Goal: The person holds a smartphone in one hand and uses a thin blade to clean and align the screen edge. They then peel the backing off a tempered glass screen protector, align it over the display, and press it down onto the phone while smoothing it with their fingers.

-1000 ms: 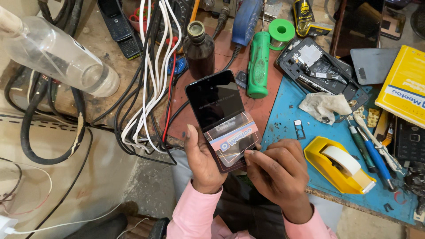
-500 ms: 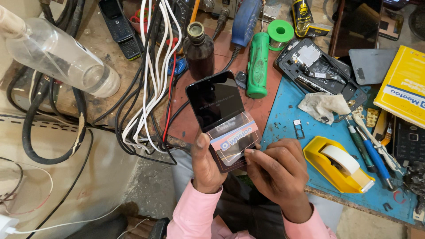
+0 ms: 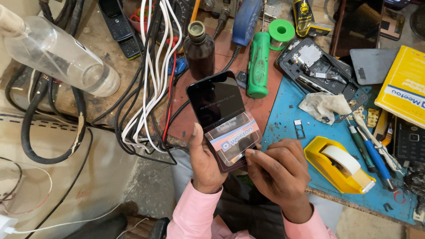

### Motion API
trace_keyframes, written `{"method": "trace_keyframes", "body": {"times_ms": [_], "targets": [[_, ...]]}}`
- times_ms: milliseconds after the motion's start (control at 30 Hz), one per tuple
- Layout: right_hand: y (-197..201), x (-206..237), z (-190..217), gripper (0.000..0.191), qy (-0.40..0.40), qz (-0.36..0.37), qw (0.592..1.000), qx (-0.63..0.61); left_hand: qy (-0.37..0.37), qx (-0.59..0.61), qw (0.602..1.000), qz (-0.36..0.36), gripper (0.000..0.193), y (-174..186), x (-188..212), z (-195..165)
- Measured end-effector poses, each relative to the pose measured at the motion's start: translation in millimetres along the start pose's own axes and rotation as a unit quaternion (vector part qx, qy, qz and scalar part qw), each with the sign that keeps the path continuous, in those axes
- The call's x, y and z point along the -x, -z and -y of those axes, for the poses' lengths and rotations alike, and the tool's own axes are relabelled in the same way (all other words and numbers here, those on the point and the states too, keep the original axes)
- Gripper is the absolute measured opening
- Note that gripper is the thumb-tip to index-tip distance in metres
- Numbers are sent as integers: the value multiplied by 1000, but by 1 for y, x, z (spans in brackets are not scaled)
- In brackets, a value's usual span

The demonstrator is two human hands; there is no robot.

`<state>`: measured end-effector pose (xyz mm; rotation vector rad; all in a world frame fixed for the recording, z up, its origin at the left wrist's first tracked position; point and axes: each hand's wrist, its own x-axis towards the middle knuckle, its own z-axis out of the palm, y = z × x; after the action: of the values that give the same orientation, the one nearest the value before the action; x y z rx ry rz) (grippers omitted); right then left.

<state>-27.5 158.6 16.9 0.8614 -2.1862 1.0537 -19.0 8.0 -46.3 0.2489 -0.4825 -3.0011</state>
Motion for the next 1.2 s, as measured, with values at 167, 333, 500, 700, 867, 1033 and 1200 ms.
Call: {"method": "trace_keyframes", "body": {"times_ms": [167, 333, 500, 700, 867, 1033, 1200], "targets": [[0, 0, 0, 31, 0, -2, 1000, 0, 8, -45, 999, -12, 65, -1, 3, 0], [1, 0, 0, 32, 2, -5, 1000, -2, 16, -54, 998, 33, 68, 1, 5, 0], [1, 0, 1, 32, 0, -10, 1000, -10, 2, -52, 999, 2, 59, 5, 4, 2], [1, 2, 0, 36, -1, -10, 1000, -16, 61, -25, 997, 31, 72, 8, 5, 0], [1, 6, -2, 49, 0, -9, 1000, -17, 36, -66, 997, 22, 69, 7, 4, 1], [-2, 13, -7, 66, -1, -25, 999, -35, 96, -79, 988, 87, 82, 3, 7, -4], [-2, 18, -8, 68, -19, -34, 998, -48, 98, -83, 988, 81, 88, -3, 5, -3]]}}
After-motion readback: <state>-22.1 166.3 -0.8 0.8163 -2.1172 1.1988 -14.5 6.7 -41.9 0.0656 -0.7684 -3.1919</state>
